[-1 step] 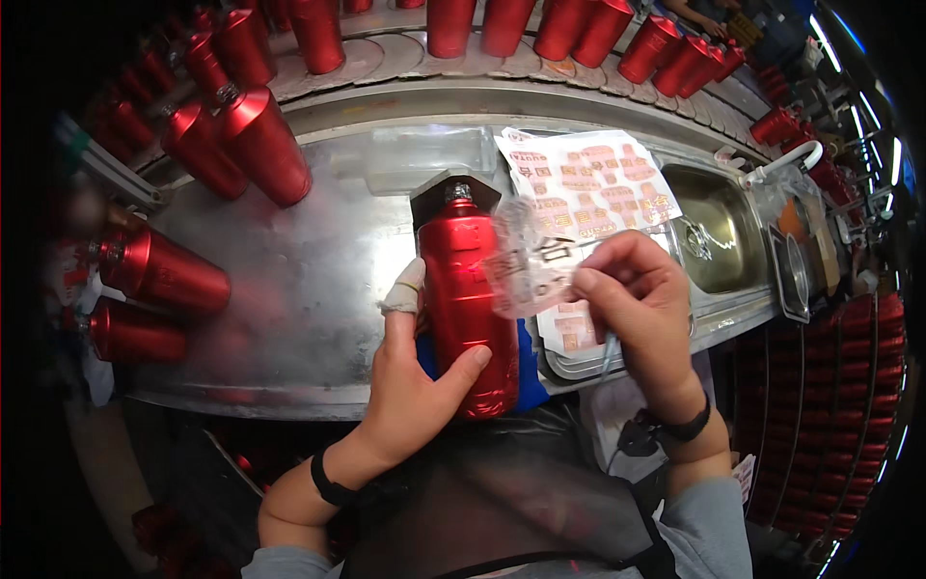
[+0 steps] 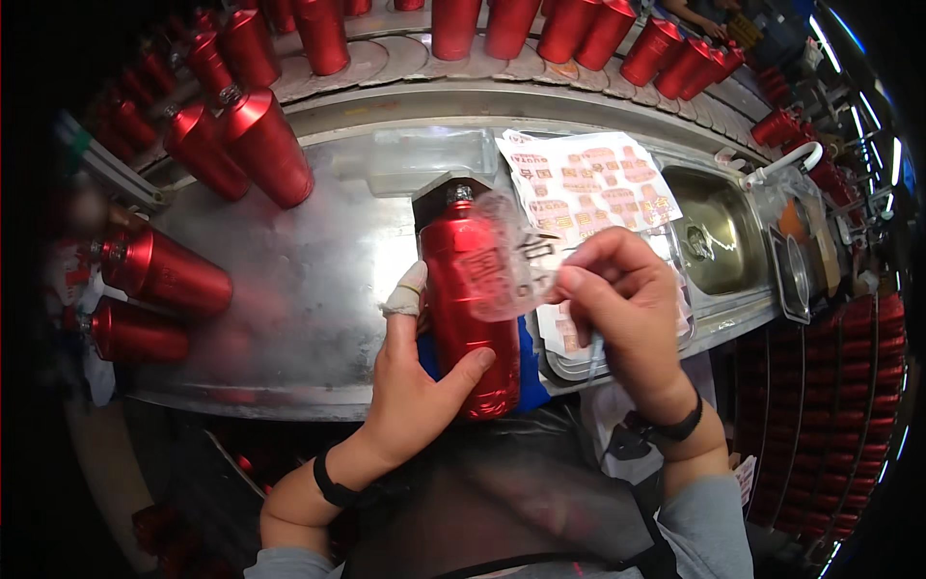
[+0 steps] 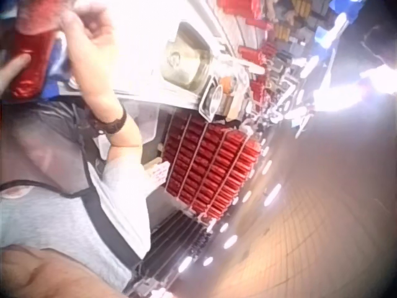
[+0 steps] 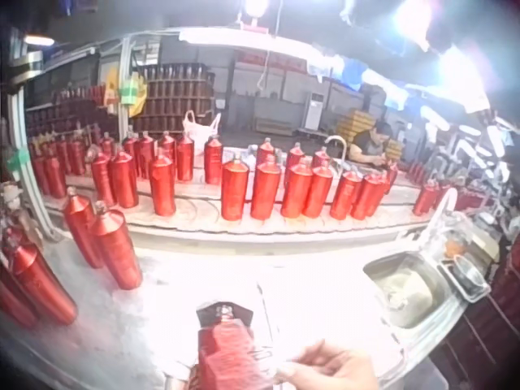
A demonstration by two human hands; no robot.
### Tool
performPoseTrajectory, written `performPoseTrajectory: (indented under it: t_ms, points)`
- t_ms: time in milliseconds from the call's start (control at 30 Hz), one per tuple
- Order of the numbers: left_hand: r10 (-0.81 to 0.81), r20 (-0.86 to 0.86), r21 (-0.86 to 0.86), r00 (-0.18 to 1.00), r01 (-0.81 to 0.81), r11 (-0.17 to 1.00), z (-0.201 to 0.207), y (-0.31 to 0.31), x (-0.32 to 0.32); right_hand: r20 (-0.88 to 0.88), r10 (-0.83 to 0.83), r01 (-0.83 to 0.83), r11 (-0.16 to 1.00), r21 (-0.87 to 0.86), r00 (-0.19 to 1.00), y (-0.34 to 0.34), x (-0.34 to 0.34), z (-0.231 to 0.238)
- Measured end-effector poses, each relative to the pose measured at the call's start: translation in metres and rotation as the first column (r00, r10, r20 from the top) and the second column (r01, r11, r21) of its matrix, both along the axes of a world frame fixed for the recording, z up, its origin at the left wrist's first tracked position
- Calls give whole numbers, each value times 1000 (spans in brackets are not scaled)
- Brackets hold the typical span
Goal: Labeling red metal bottles on an assembly line.
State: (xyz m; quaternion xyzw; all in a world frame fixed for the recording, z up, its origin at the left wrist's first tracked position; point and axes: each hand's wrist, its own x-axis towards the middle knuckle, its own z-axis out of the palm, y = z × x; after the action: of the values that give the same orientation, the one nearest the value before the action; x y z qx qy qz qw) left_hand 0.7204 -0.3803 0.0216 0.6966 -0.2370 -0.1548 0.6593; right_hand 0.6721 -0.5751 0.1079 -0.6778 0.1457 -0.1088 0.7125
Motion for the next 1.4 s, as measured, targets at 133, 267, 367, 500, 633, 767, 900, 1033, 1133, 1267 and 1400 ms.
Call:
performPoseTrajectory:
  t_ms: [133,267,367,500,633,767,900,1033,1133,1267,1400]
  points:
    - [-49,-281,-146,959,7,989,-2,7,3,-4,-68,68,989,129,998,28,13,-30]
    - [-76,-390,-282,918,-40,959,-12,10,22,-113,-83,97,987,127,990,31,0,-55]
    - [-101,-396,-283,913,-17,959,-7,-2,28,-102,-99,112,986,121,990,33,-3,-63]
    - [-102,-432,-338,896,-57,939,-10,-9,27,-122,-63,78,989,126,990,28,-1,-64]
    - [-134,-414,-366,900,-30,930,-7,-10,26,-135,-63,75,993,87,989,23,2,-67]
    - [-146,-422,-361,895,-19,932,-9,-7,27,-148,-17,33,994,104,989,20,3,-66]
    - [-162,-481,-391,861,-45,919,-7,-6,29,-214,7,33,983,182,977,13,-2,-63]
    - [-163,-467,-371,869,-26,928,-2,-5,27,-201,9,36,974,222,979,2,4,-70]
    - [-138,-461,-339,876,-31,940,-7,-5,29,-178,18,11,988,156,984,1,20,-67]
    - [-189,-552,-357,812,-25,934,-5,-8,33,-134,10,7,992,125,991,3,45,-58]
    - [-201,-533,-371,822,-13,928,-11,-8,35,-108,33,-38,998,-44,994,-2,60,-64]
